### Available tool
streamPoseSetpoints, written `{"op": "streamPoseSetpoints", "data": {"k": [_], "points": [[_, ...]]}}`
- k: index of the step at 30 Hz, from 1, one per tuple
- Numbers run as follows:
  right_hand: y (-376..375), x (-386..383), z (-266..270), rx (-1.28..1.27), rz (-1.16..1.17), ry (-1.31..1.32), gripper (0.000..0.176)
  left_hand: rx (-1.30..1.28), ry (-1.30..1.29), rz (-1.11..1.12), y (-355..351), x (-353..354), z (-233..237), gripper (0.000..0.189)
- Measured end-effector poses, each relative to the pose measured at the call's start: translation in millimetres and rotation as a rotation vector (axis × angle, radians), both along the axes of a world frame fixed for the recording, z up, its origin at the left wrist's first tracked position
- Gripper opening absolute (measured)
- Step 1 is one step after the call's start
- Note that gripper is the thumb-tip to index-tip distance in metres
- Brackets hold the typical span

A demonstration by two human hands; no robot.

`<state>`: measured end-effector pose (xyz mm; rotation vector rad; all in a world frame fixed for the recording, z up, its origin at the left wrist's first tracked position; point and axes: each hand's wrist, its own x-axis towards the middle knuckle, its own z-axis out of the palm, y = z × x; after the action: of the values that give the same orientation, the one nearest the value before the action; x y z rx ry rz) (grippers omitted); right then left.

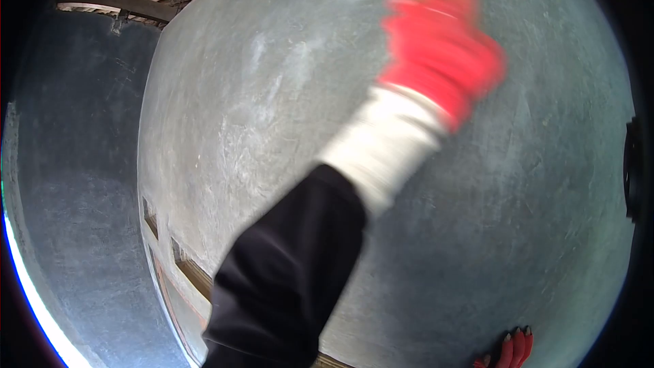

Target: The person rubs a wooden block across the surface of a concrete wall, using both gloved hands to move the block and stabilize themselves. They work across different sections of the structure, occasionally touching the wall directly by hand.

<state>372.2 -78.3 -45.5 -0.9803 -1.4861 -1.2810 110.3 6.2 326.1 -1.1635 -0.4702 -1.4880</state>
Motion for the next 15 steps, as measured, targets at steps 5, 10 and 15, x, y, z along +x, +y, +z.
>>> {"op": "streamPoseSetpoints", "data": {"k": [5, 10, 15], "points": [[0, -4, -1, 0.019, -0.044, 0.003, 0.045, -0.131, 0.431, -0.107, -6, 91, -29, 0.067], [2, 0, 0, 0.017, -0.022, 0.0, 0.046, -0.421, -0.217, -0.435, 15, -82, 51, 0.055], [0, -3, 1, -0.001, 0.013, 0.031, 0.045, -0.396, -0.5, -0.276, 9, -89, 47, 0.068]]}}
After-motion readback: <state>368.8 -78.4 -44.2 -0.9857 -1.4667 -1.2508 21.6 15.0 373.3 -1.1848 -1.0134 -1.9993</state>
